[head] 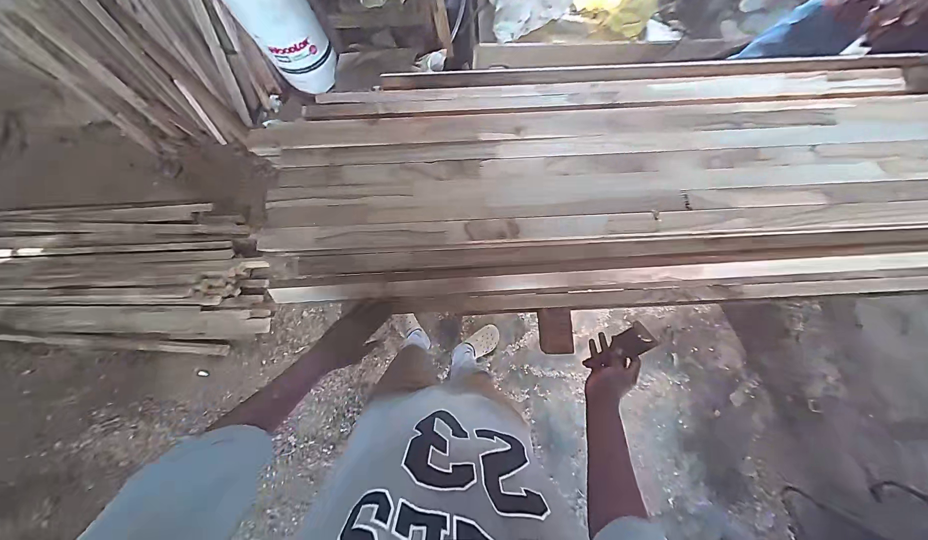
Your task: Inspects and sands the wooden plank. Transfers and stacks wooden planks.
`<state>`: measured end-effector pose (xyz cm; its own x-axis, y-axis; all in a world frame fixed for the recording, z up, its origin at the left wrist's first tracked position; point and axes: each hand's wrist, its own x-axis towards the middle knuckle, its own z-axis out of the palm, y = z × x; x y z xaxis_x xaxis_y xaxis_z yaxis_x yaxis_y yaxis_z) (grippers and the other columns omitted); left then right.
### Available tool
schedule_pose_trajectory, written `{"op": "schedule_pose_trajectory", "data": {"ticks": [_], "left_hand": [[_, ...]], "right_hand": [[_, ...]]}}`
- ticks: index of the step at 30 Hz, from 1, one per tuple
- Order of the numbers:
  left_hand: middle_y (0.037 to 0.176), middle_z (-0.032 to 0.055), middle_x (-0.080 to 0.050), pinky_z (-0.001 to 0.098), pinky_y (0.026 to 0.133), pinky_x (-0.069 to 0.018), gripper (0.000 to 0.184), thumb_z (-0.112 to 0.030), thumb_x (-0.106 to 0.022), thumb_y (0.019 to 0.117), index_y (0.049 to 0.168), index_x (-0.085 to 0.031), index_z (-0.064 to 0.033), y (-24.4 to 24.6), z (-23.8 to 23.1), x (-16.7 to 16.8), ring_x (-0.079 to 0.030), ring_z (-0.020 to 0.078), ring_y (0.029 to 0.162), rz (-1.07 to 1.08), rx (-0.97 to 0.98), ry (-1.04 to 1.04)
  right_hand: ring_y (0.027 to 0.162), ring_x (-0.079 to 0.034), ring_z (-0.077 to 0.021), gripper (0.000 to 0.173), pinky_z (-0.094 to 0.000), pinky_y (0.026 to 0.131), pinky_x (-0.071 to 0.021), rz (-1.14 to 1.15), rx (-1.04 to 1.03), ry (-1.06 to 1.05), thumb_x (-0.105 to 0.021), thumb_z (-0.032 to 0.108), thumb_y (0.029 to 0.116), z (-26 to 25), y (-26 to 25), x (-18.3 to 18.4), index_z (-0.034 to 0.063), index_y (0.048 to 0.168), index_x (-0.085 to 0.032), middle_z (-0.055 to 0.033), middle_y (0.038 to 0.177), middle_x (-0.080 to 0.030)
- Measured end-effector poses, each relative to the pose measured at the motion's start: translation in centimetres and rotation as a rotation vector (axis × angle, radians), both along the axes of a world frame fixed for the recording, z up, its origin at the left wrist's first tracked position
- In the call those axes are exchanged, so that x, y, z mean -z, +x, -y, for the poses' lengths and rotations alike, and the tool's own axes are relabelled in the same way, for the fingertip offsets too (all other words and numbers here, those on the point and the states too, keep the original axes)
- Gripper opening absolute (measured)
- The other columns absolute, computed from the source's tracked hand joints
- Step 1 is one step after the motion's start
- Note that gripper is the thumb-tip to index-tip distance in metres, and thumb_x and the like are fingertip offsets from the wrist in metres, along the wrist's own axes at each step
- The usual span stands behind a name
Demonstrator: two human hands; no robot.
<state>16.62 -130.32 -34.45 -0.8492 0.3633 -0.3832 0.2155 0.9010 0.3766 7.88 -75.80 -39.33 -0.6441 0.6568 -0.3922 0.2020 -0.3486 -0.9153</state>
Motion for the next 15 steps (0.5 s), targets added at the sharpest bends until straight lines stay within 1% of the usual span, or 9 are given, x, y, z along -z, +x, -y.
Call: {"op": "schedule_pose_trajectory", "data": {"ticks": [1,2,3,5,7,9,11,13,15], "left_hand": [[0.168,0.0138,-0.031,0.0546,0.128,-0.0170,0.068,-0.038,-0.057,0.1027,0.160,-0.036,-0.0085,1.7,0.3,0.3,-0.025,0.0298,0.157,-0.045,-0.024,-0.004],[0.163,0.0143,-0.040,0.0547,0.125,-0.0270,0.062,-0.037,-0.058,0.1017,0.156,-0.045,-0.0098,3.5,0.9,0.6,-0.037,0.0318,0.152,-0.178,-0.089,0.012],[0.158,0.0159,-0.046,0.0556,0.122,-0.0326,0.057,-0.037,-0.058,0.1003,0.151,-0.052,-0.0107,4.6,1.5,0.7,-0.043,0.0350,0.147,-0.289,-0.183,0.010],[0.154,0.0228,-0.049,0.0591,0.119,-0.0335,0.060,-0.044,-0.058,0.0987,0.144,-0.057,-0.0056,5.0,3.3,0.2,-0.044,0.0431,0.144,-0.375,-0.374,-0.075],[0.158,0.0230,-0.043,0.0604,0.122,-0.0266,0.073,-0.052,-0.060,0.0958,0.151,-0.049,-0.0051,3.7,6.4,-0.4,-0.038,0.0441,0.147,-0.298,-0.467,-0.168],[0.152,0.0203,-0.049,0.0609,0.118,-0.0315,0.069,-0.053,-0.061,0.0965,0.148,-0.051,-0.0080,2.6,9.4,-0.3,-0.046,0.0425,0.141,-0.266,-0.427,-0.231],[0.138,0.0229,-0.061,0.0633,0.111,-0.0383,0.061,-0.047,-0.062,0.0987,0.143,-0.056,-0.0061,0.8,10.9,-0.9,-0.056,0.0446,0.129,-0.264,-0.350,-0.240],[0.133,0.0255,-0.063,0.0639,0.110,-0.0382,0.063,-0.044,-0.066,0.0984,0.145,-0.053,-0.0039,-1.8,11.0,-2.5,-0.059,0.0461,0.125,-0.099,-0.317,-0.259],[0.130,0.0246,-0.065,0.0644,0.105,-0.0461,0.052,-0.039,-0.066,0.0999,0.136,-0.059,-0.0030,-2.7,11.3,-3.1,-0.062,0.0456,0.121,-0.003,-0.244,-0.261]], "right_hand": [[0.109,-0.069,-0.0322,0.045,-0.0497,0.085,-0.0618,0.005,0.000,-0.013,-0.043,0.007,0.1078,0.3,0.7,0.5,0.0061,0.151,-0.031,-0.0208,0.136,-0.056],[0.109,-0.069,-0.0321,0.046,-0.0501,0.085,-0.0618,0.014,0.005,-0.023,-0.043,0.007,0.1077,0.7,1.6,0.9,0.0064,0.152,-0.030,-0.0203,0.135,-0.057],[0.109,-0.070,-0.0323,0.046,-0.0503,0.084,-0.0621,0.022,0.010,-0.026,-0.043,0.007,0.1073,1.0,2.4,1.0,0.0064,0.151,-0.030,-0.0201,0.135,-0.057],[0.108,-0.070,-0.0316,0.045,-0.0492,0.084,-0.0625,0.039,0.010,-0.021,-0.043,0.007,0.1072,1.5,3.5,1.1,0.0059,0.151,-0.031,-0.0196,0.133,-0.057],[0.105,-0.071,-0.0323,0.044,-0.0490,0.081,-0.0631,0.054,0.012,-0.002,-0.044,0.004,0.1065,2.3,4.3,1.2,0.0041,0.149,-0.033,-0.0209,0.130,-0.059],[0.103,-0.071,-0.0323,0.044,-0.0487,0.080,-0.0631,0.065,0.000,0.020,-0.045,0.004,0.1063,3.4,4.9,0.8,0.0032,0.149,-0.034,-0.0212,0.129,-0.059],[0.105,-0.070,-0.0322,0.045,-0.0490,0.082,-0.0630,0.052,-0.018,0.042,-0.045,0.005,0.1064,4.8,5.5,0.0,0.0022,0.150,-0.032,-0.0213,0.130,-0.058],[0.104,-0.071,-0.0326,0.044,-0.0493,0.081,-0.0634,0.035,0.003,0.059,-0.045,0.007,0.1068,6.4,6.8,-0.5,0.0020,0.149,-0.033,-0.0215,0.129,-0.059],[0.101,-0.072,-0.0329,0.041,-0.0499,0.079,-0.0636,0.024,0.054,0.062,-0.045,0.006,0.1066,8.2,8.8,-0.5,0.0021,0.146,-0.036,-0.0212,0.126,-0.061]]}}
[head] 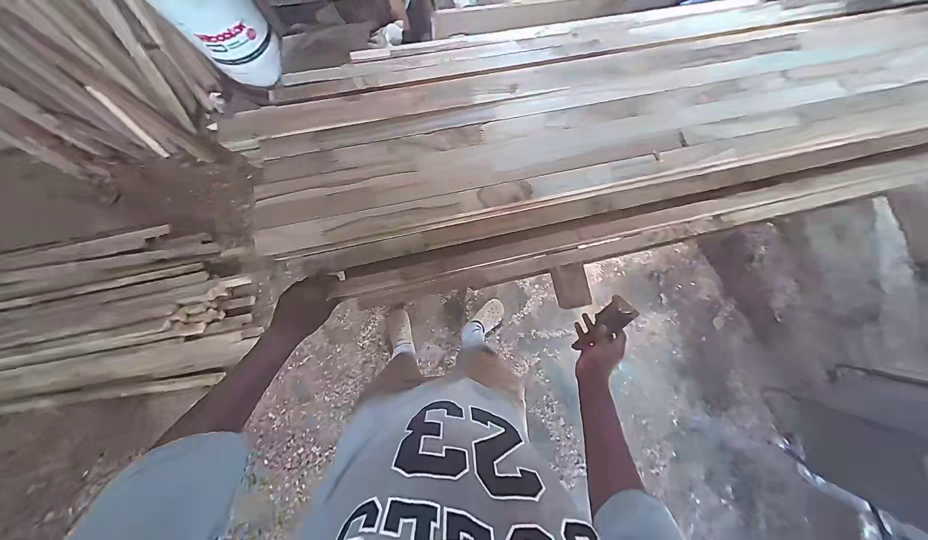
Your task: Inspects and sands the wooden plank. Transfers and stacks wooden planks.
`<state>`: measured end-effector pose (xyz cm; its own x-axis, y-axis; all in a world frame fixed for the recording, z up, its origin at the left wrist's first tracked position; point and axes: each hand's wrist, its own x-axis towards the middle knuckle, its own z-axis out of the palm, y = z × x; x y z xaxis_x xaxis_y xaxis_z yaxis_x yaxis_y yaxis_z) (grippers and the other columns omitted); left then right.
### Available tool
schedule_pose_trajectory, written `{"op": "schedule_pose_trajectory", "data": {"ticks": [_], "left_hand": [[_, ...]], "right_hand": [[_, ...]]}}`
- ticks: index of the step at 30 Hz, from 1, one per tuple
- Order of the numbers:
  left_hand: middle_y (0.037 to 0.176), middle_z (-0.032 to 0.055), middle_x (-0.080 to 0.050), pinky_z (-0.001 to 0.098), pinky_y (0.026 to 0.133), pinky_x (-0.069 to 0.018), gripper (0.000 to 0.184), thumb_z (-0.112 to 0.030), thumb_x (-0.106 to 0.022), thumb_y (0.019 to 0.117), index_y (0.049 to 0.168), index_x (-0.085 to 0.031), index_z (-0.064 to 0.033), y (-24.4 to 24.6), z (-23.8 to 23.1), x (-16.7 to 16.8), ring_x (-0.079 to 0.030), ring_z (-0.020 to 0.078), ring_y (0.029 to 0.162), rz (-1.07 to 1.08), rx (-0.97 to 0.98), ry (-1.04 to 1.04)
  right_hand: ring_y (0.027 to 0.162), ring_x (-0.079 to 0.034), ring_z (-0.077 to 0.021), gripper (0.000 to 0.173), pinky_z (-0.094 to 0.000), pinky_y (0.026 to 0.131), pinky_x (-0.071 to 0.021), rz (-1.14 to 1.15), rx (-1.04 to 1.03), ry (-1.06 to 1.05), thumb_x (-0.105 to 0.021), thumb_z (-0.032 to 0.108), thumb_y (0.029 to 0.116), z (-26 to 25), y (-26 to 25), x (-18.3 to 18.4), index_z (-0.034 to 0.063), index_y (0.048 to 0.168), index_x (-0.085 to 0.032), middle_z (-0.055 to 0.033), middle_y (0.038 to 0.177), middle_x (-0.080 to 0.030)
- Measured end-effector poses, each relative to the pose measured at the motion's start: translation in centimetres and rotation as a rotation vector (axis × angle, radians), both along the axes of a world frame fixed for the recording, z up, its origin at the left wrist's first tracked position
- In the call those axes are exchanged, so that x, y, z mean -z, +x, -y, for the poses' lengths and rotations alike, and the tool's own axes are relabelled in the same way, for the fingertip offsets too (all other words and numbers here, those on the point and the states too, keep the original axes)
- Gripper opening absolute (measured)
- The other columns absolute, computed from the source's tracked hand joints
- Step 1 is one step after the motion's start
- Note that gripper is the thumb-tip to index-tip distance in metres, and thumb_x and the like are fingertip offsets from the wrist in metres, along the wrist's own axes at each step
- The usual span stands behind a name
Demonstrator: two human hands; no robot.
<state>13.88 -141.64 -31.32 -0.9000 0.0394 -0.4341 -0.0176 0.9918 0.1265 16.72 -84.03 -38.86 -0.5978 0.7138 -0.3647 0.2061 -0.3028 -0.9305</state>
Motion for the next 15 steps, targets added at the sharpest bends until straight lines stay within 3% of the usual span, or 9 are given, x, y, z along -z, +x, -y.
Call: {"op": "schedule_pose_trajectory", "data": {"ticks": [2,5,8,11,13,15], "left_hand": [[0.122,0.0250,-0.068,0.0631,0.097,-0.0501,0.043,-0.036,-0.063,0.1010,0.127,-0.064,-0.0022,1.6,0.9,0.0,-0.066,0.0454,0.114,-0.053,0.135,0.030],[0.108,0.0235,-0.072,0.0608,0.084,-0.0569,0.044,-0.040,-0.063,0.0962,0.116,-0.070,-0.0013,7.1,1.7,1.2,-0.071,0.0439,0.100,-0.303,0.336,0.165],[0.101,0.0201,-0.073,0.0571,0.079,-0.0599,0.038,-0.038,-0.066,0.0943,0.105,-0.072,-0.0023,12.1,-0.5,4.8,-0.073,0.0393,0.095,-0.229,0.365,0.265],[0.109,0.0231,-0.070,0.0562,0.093,-0.0545,0.036,-0.029,-0.072,0.0885,0.109,-0.071,0.0006,12.3,-2.4,8.9,-0.067,0.0411,0.107,-0.020,0.294,0.297],[0.126,0.0240,-0.064,0.0575,0.104,-0.0482,0.048,-0.032,-0.074,0.0862,0.122,-0.066,-0.0012,10.7,-2.4,10.7,-0.060,0.0425,0.121,0.124,0.249,0.273],[0.132,0.0220,-0.062,0.0576,0.106,-0.0478,0.055,-0.039,-0.074,0.0859,0.127,-0.063,-0.0034,8.4,-1.5,11.2,-0.059,0.0408,0.124,0.155,0.265,0.305]], "right_hand": [[0.100,-0.072,-0.0327,0.040,-0.0496,0.078,-0.0634,-0.004,0.053,0.002,-0.043,0.006,0.1068,2.3,2.5,-0.3,0.0025,0.146,-0.036,-0.0213,0.125,-0.062],[0.102,-0.072,-0.0306,0.042,-0.0461,0.082,-0.0629,-0.005,0.118,-0.035,-0.039,0.009,0.1089,6.9,7.3,-0.5,0.0035,0.149,-0.030,-0.0209,0.129,-0.060],[0.100,-0.072,-0.0266,0.042,-0.0421,0.080,-0.0618,0.056,0.166,-0.065,-0.036,0.014,0.1112,11.1,11.7,-0.2,0.0064,0.152,-0.027,-0.0188,0.129,-0.063],[0.103,-0.070,-0.0239,0.048,-0.0397,0.081,-0.0598,0.096,0.134,-0.068,-0.032,0.017,0.1114,13.4,13.8,0.0,0.0071,0.157,-0.022,-0.0189,0.132,-0.062],[0.109,-0.069,-0.0246,0.051,-0.0402,0.086,-0.0595,0.091,0.043,-0.045,-0.033,0.017,0.1102,13.0,14.0,-0.1,0.0054,0.159,-0.021,-0.0203,0.136,-0.060],[0.112,-0.068,-0.0262,0.055,-0.0420,0.086,-0.0597,0.099,-0.048,0.023,-0.038,0.016,0.1082,11.2,12.2,0.0,0.0029,0.159,-0.021,-0.0218,0.137,-0.058]]}}
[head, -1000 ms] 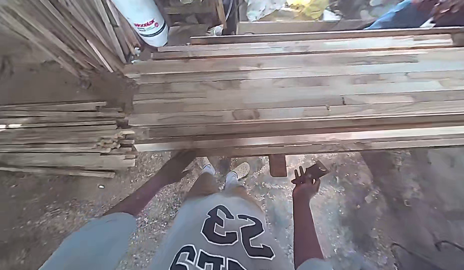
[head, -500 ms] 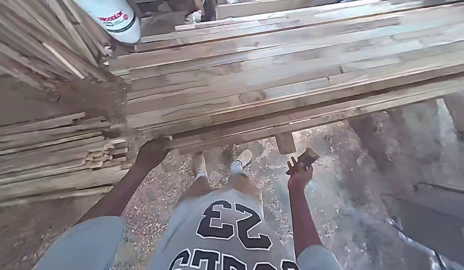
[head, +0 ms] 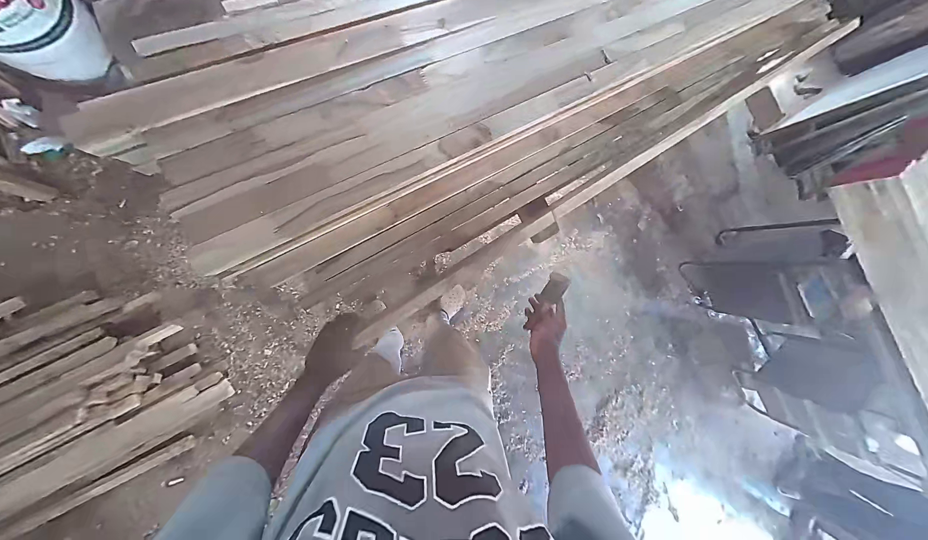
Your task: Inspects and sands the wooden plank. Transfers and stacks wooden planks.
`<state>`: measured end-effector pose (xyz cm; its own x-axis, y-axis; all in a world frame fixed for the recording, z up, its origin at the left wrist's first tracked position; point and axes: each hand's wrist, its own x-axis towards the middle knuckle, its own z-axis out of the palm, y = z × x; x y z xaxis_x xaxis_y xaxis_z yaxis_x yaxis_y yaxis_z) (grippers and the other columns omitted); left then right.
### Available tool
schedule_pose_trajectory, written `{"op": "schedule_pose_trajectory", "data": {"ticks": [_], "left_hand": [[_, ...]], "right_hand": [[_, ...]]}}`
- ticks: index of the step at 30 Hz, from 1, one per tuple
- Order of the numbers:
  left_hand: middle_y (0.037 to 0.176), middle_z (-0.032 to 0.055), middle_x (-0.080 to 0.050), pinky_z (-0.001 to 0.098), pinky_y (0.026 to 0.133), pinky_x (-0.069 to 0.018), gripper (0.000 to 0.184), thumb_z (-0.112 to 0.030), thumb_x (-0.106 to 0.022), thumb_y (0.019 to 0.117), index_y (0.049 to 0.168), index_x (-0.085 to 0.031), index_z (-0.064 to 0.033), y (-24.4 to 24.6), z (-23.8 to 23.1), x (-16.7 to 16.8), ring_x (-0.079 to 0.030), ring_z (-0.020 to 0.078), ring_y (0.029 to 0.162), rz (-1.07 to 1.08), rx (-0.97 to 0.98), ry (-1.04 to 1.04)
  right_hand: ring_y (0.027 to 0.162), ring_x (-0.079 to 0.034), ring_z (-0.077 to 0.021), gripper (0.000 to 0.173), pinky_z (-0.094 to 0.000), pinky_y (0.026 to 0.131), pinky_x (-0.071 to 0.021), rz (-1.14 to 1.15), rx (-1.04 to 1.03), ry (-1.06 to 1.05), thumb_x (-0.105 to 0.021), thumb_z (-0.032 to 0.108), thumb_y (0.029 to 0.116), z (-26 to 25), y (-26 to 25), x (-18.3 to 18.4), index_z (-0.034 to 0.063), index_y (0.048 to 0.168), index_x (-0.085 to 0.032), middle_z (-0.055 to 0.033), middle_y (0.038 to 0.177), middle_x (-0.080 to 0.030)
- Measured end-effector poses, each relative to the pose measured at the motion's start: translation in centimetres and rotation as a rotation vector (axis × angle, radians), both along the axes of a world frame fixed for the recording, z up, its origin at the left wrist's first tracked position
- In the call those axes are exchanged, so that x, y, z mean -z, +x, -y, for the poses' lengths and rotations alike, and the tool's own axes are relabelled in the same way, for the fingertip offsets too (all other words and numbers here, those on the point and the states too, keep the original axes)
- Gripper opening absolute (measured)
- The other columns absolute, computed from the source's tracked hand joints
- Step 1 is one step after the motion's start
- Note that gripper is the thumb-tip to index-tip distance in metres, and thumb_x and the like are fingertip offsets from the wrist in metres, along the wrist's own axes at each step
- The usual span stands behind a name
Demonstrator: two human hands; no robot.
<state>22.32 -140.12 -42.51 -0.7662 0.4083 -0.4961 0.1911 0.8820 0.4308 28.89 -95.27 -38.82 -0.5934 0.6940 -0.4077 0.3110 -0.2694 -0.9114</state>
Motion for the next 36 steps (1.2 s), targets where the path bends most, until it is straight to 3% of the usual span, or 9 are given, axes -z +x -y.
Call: {"op": "schedule_pose_trajectory", "data": {"ticks": [3,9,14,18,20,24,30,33,36], "left_hand": [[0.131,0.0193,-0.065,0.0615,0.100,-0.0519,0.060,-0.041,-0.070,0.0915,0.142,-0.056,-0.0101,-3.3,0.6,-1.7,-0.065,0.0394,0.120,0.184,0.039,-0.052],[0.113,0.0238,-0.071,0.0683,0.090,-0.0517,0.055,-0.038,-0.068,0.0935,0.141,-0.057,-0.0131,-4.7,-0.4,-4.2,-0.068,0.0449,0.106,0.401,0.021,-0.148],[0.119,0.0235,-0.070,0.0689,0.091,-0.0507,0.056,-0.033,-0.067,0.0933,0.145,-0.056,-0.0153,-4.4,-0.3,-4.1,-0.067,0.0447,0.110,0.412,0.015,-0.149],[0.124,0.0197,-0.069,0.0686,0.088,-0.0526,0.052,-0.029,-0.065,0.0926,0.142,-0.058,-0.0162,-3.1,-1.5,-5.0,-0.069,0.0424,0.110,0.343,-0.018,-0.210],[0.121,0.0183,-0.070,0.0679,0.083,-0.0540,0.048,-0.028,-0.065,0.0916,0.138,-0.059,-0.0167,-2.3,-1.8,-5.1,-0.070,0.0413,0.107,0.287,-0.025,-0.226],[0.117,0.0183,-0.071,0.0672,0.080,-0.0549,0.047,-0.028,-0.066,0.0909,0.136,-0.059,-0.0164,-1.4,-2.0,-5.0,-0.071,0.0415,0.103,0.222,-0.049,-0.262],[0.128,0.0191,-0.068,0.0669,0.091,-0.0528,0.056,-0.034,-0.067,0.0918,0.143,-0.056,-0.0144,-2.2,-1.5,-5.5,-0.067,0.0416,0.114,0.291,-0.034,-0.199],[0.130,0.0214,-0.066,0.0674,0.097,-0.0494,0.057,-0.040,-0.064,0.0951,0.145,-0.055,-0.0137,-3.1,0.3,-4.7,-0.063,0.0428,0.121,0.378,0.027,-0.119],[0.127,0.0233,-0.066,0.0665,0.099,-0.0490,0.067,-0.045,-0.070,0.0923,0.147,-0.051,-0.0120,-4.6,1.4,-3.0,-0.064,0.0432,0.119,0.420,0.095,0.076]], "right_hand": [[0.107,-0.070,-0.0273,0.053,-0.0414,0.083,-0.0614,0.085,-0.050,0.171,-0.049,0.010,0.1071,-3.5,-4.9,0.1,0.0000,0.157,-0.034,-0.0241,0.135,-0.059],[0.111,-0.067,-0.0306,0.051,-0.0448,0.092,-0.0595,0.195,-0.333,0.677,-0.060,0.009,0.1017,-9.8,-14.0,1.0,0.0119,0.152,-0.050,-0.0235,0.136,-0.058],[0.110,-0.065,-0.0438,0.053,-0.0559,0.092,-0.0563,0.676,-0.608,0.952,-0.058,0.010,0.0996,-9.9,-13.6,-0.3,0.0197,0.151,-0.050,-0.0291,0.144,-0.049],[0.120,-0.059,-0.0490,0.049,-0.0630,0.099,-0.0503,0.817,-0.619,0.845,-0.062,0.016,0.1002,-12.1,-15.9,-5.5,0.0070,0.147,-0.051,-0.0346,0.141,-0.050],[0.101,-0.069,-0.0458,0.045,-0.0639,0.085,-0.0554,0.763,-0.603,0.727,-0.065,0.019,0.0984,-12.5,-17.7,-7.0,0.0055,0.140,-0.056,-0.0311,0.120,-0.065],[0.081,-0.073,-0.0333,0.044,-0.0509,0.075,-0.0617,0.721,-0.678,0.419,-0.066,0.020,0.0985,-8.6,-18.2,-8.1,0.0004,0.136,-0.055,-0.0251,0.108,-0.070],[0.079,-0.074,-0.0241,0.046,-0.0396,0.072,-0.0634,0.791,-0.822,0.257,-0.067,0.015,0.0976,-2.9,-12.7,-9.7,0.0081,0.142,-0.057,-0.0195,0.108,-0.071],[0.083,-0.075,-0.0252,0.050,-0.0404,0.073,-0.0653,0.587,-0.731,0.210,-0.060,0.011,0.1015,3.4,-7.8,-7.8,0.0079,0.150,-0.049,-0.0211,0.120,-0.067],[0.095,-0.073,-0.0227,0.053,-0.0392,0.080,-0.0650,0.347,-0.676,0.420,-0.064,0.011,0.0985,10.5,-4.7,-4.0,0.0078,0.149,-0.051,-0.0190,0.128,-0.063]]}}
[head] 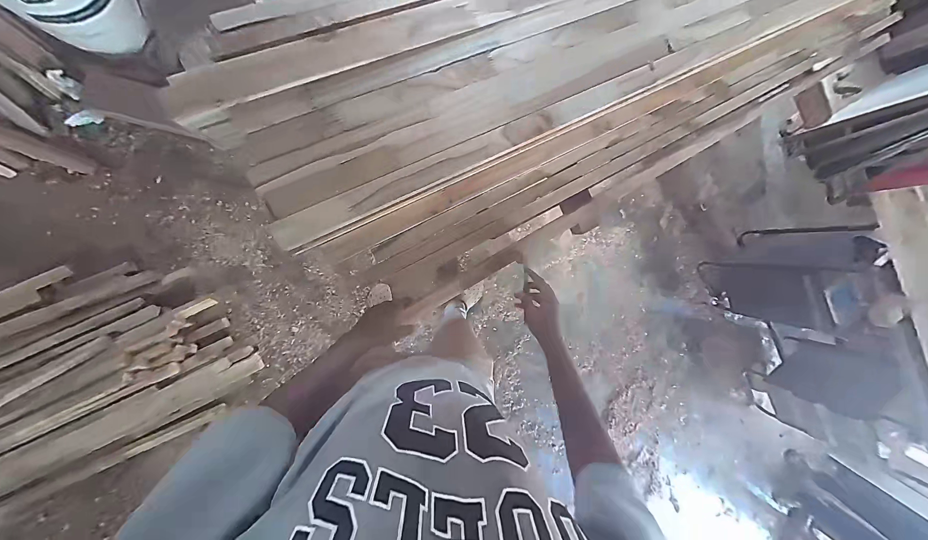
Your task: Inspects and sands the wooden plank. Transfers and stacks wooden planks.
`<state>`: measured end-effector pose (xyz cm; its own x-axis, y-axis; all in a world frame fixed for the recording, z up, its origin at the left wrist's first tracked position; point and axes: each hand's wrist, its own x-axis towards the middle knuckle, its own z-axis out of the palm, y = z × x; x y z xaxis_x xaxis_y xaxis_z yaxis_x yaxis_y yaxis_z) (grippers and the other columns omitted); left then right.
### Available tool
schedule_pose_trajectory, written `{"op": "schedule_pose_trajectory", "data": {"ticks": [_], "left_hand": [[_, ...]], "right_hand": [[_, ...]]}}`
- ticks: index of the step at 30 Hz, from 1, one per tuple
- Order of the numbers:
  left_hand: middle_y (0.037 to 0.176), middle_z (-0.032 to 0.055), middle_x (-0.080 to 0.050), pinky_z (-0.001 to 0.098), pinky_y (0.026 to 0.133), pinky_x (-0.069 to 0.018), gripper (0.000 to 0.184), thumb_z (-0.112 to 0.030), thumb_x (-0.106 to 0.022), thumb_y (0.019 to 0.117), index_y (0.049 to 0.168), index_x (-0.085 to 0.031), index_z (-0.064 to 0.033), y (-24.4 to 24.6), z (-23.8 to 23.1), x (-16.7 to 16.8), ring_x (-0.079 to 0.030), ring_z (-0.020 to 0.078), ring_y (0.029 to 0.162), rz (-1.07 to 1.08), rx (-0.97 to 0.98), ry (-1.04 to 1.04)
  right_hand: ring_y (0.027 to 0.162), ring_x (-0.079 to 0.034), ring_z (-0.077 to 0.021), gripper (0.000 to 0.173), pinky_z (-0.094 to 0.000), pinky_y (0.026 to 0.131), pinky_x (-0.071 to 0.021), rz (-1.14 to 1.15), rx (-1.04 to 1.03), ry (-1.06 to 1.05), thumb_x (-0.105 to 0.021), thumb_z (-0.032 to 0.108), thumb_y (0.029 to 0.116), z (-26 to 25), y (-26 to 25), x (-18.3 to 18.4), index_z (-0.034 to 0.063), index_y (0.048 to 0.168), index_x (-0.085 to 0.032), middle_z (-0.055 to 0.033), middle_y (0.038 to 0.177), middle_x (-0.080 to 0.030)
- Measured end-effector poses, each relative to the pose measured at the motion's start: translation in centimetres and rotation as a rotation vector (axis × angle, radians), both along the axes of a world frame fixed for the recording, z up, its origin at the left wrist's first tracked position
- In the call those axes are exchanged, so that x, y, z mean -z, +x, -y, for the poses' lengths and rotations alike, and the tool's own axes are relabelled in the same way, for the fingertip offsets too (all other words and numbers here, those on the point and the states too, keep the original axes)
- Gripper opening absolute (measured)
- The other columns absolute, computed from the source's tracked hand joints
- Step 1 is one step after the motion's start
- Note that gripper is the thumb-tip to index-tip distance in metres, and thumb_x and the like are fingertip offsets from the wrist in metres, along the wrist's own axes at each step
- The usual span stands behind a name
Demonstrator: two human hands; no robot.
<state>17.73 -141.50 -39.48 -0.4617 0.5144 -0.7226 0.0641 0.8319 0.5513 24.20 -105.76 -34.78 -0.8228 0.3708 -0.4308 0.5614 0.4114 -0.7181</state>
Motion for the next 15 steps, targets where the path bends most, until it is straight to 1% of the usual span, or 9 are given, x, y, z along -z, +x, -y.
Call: {"op": "schedule_pose_trajectory", "data": {"ticks": [2,3,4,6,8,9,10,12,15], "left_hand": [[0.132,0.0238,-0.064,0.0638,0.104,-0.0472,0.080,-0.045,-0.077,0.0893,0.154,-0.043,-0.0126,0.1,1.3,0.8,-0.063,0.0407,0.121,0.148,-0.013,0.151],[0.132,0.0222,-0.064,0.0593,0.103,-0.0498,0.082,-0.044,-0.079,0.0887,0.155,-0.042,-0.0137,-0.6,1.8,1.2,-0.065,0.0363,0.117,0.227,-0.028,0.218],[0.129,0.0199,-0.065,0.0531,0.095,-0.0553,0.079,-0.042,-0.079,0.0898,0.154,-0.042,-0.0142,-1.1,2.2,1.4,-0.069,0.0305,0.106,0.317,-0.047,0.261],[0.111,0.0125,-0.069,0.0373,0.073,-0.0609,0.069,-0.039,-0.076,0.0931,0.148,-0.045,-0.0125,-1.2,3.0,1.9,-0.069,0.0179,0.078,0.515,-0.130,0.287],[0.093,0.0075,-0.068,0.0288,0.059,-0.0572,0.057,-0.036,-0.074,0.0950,0.139,-0.050,-0.0086,-0.6,3.2,2.1,-0.064,0.0120,0.062,0.601,-0.192,0.294],[0.093,0.0075,-0.067,0.0301,0.062,-0.0563,0.055,-0.036,-0.074,0.0947,0.136,-0.053,-0.0068,-0.7,3.1,2.1,-0.063,0.0122,0.066,0.561,-0.189,0.286],[0.100,0.0105,-0.067,0.0351,0.072,-0.0572,0.056,-0.037,-0.075,0.0941,0.136,-0.055,-0.0054,-0.7,3.0,2.1,-0.065,0.0153,0.076,0.499,-0.177,0.271],[0.123,0.0198,-0.066,0.0486,0.098,-0.0528,0.062,-0.036,-0.077,0.0928,0.140,-0.055,-0.0032,-0.2,2.8,2.0,-0.067,0.0269,0.106,0.423,-0.172,0.250],[0.124,0.0207,-0.066,0.0541,0.103,-0.0492,0.063,-0.039,-0.078,0.0896,0.137,-0.057,-0.0033,0.7,2.6,2.1,-0.065,0.0309,0.114,0.323,-0.161,0.222]], "right_hand": [[0.106,-0.069,-0.0259,0.050,-0.0390,0.088,-0.0613,-0.122,-0.026,0.104,-0.064,0.010,0.0978,4.6,1.6,2.3,0.0065,0.147,-0.055,-0.0230,0.132,-0.061],[0.108,-0.068,-0.0271,0.049,-0.0389,0.090,-0.0604,-0.146,-0.010,0.165,-0.063,0.011,0.0989,6.4,1.3,3.2,0.0070,0.147,-0.055,-0.0239,0.133,-0.060],[0.106,-0.069,-0.0291,0.048,-0.0403,0.089,-0.0604,-0.145,0.027,0.243,-0.063,0.012,0.0995,7.9,1.2,4.0,0.0077,0.147,-0.056,-0.0248,0.134,-0.059],[0.103,-0.069,-0.0379,0.049,-0.0493,0.085,-0.0603,-0.028,0.067,0.407,-0.061,0.011,0.0993,9.9,1.6,4.3,0.0093,0.148,-0.054,-0.0291,0.136,-0.056],[0.106,-0.067,-0.0433,0.052,-0.0541,0.088,-0.0587,0.154,0.063,0.468,-0.058,0.009,0.0992,9.9,2.9,3.6,0.0119,0.151,-0.050,-0.0316,0.139,-0.053],[0.111,-0.065,-0.0442,0.053,-0.0540,0.092,-0.0569,0.216,0.053,0.484,-0.058,0.009,0.0987,9.3,2.9,3.0,0.0131,0.151,-0.050,-0.0315,0.137,-0.054],[0.116,-0.062,-0.0450,0.052,-0.0544,0.097,-0.0533,0.226,0.063,0.471,-0.059,0.009,0.0980,8.6,2.5,2.1,0.0116,0.149,-0.052,-0.0316,0.133,-0.057],[0.117,-0.063,-0.0416,0.052,-0.0532,0.100,-0.0531,0.229,0.062,0.409,-0.061,0.014,0.0989,7.2,1.2,-0.2,0.0067,0.149,-0.051,-0.0297,0.130,-0.060],[0.092,-0.073,-0.0363,0.049,-0.0522,0.081,-0.0625,0.304,0.094,0.208,-0.068,0.017,0.0975,6.4,-2.4,-2.9,0.0052,0.143,-0.053,-0.0267,0.116,-0.067]]}}
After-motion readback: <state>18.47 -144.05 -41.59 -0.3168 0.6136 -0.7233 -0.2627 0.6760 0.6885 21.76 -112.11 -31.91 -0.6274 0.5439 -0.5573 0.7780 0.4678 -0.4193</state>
